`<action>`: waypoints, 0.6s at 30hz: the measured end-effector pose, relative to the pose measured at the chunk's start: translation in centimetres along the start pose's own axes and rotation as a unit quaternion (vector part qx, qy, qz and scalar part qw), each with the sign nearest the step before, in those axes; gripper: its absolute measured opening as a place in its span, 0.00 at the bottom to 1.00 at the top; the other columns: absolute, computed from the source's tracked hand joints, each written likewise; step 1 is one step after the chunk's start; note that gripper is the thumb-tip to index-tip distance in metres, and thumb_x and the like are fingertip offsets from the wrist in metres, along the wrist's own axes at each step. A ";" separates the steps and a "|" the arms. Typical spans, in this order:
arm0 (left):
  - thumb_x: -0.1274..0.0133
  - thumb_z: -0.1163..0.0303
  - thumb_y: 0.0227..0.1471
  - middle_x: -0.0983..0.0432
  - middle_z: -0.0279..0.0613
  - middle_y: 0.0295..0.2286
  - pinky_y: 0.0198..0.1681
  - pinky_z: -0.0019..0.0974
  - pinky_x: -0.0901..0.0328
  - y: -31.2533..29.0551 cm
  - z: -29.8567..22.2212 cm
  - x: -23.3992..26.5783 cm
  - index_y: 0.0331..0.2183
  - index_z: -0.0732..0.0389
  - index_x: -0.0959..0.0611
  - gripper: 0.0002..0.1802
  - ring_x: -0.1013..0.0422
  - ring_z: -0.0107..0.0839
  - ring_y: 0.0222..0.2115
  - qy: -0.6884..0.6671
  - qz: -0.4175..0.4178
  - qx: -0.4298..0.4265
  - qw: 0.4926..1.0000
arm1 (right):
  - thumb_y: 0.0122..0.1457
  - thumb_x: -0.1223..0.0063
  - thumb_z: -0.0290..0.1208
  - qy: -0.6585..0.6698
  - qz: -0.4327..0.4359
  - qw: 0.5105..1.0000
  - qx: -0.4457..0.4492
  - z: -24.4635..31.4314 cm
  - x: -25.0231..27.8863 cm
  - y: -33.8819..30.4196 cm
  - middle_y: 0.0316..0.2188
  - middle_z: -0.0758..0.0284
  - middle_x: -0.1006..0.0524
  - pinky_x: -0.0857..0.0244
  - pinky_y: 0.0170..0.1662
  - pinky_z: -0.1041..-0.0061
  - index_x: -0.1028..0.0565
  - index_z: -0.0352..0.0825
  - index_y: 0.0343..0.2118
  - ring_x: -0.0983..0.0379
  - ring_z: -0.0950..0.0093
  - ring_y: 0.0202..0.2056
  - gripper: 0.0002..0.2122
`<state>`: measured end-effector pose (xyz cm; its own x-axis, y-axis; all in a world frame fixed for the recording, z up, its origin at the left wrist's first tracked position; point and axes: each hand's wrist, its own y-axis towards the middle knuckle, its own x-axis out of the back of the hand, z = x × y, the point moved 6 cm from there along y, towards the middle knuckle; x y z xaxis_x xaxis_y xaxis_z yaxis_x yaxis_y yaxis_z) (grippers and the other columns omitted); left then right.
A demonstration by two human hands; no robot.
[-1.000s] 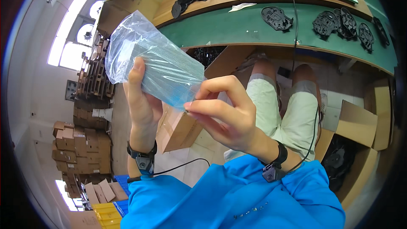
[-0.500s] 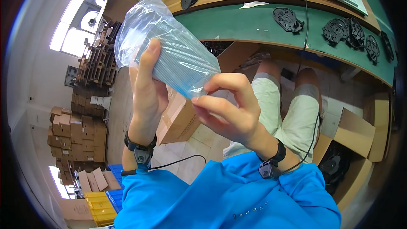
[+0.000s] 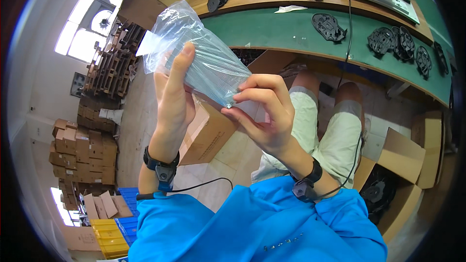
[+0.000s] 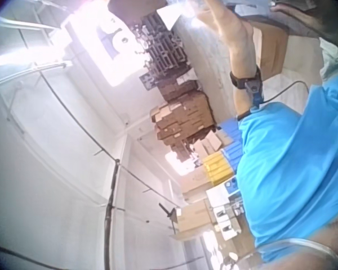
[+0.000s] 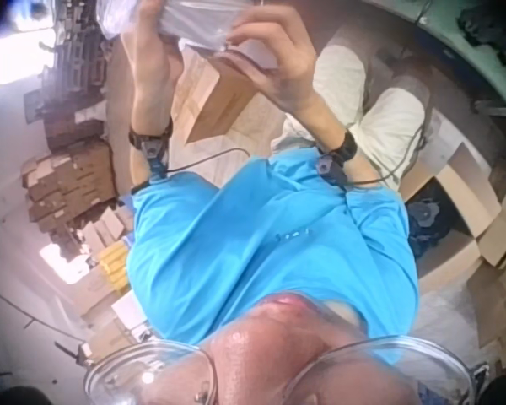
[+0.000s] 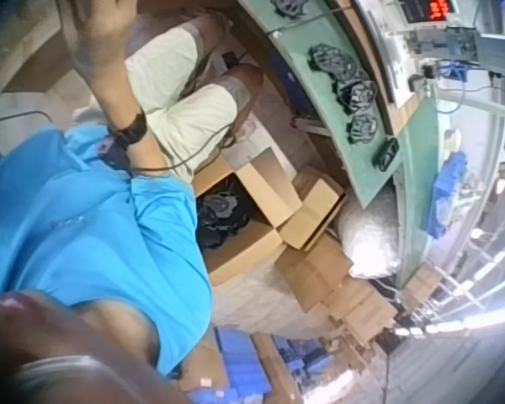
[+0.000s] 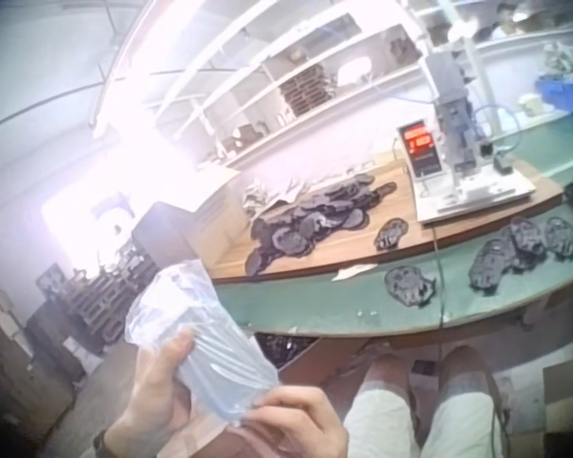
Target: Assembling and testing computer mouse components using a manual press machine.
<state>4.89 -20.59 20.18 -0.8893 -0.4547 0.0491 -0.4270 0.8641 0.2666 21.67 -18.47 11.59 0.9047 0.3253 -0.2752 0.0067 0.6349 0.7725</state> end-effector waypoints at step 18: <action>0.29 0.62 0.53 0.17 0.38 0.38 0.39 0.32 0.28 14.6 8.1 10.4 0.46 0.66 0.16 0.23 0.23 0.24 0.33 0.178 -0.142 -0.043 0.973 | 0.59 0.42 0.20 0.070 0.075 0.988 -0.117 -6.2 0.5 0.0 0.53 0.55 0.29 0.30 0.57 0.66 0.22 0.31 0.44 0.27 0.61 0.53 0.10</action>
<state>-11.92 -10.92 16.79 -0.6180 -0.7312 0.2888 -0.6176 0.6789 0.3971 19.51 -13.94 7.90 0.8202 0.5116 -0.2561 -0.2373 0.7115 0.6614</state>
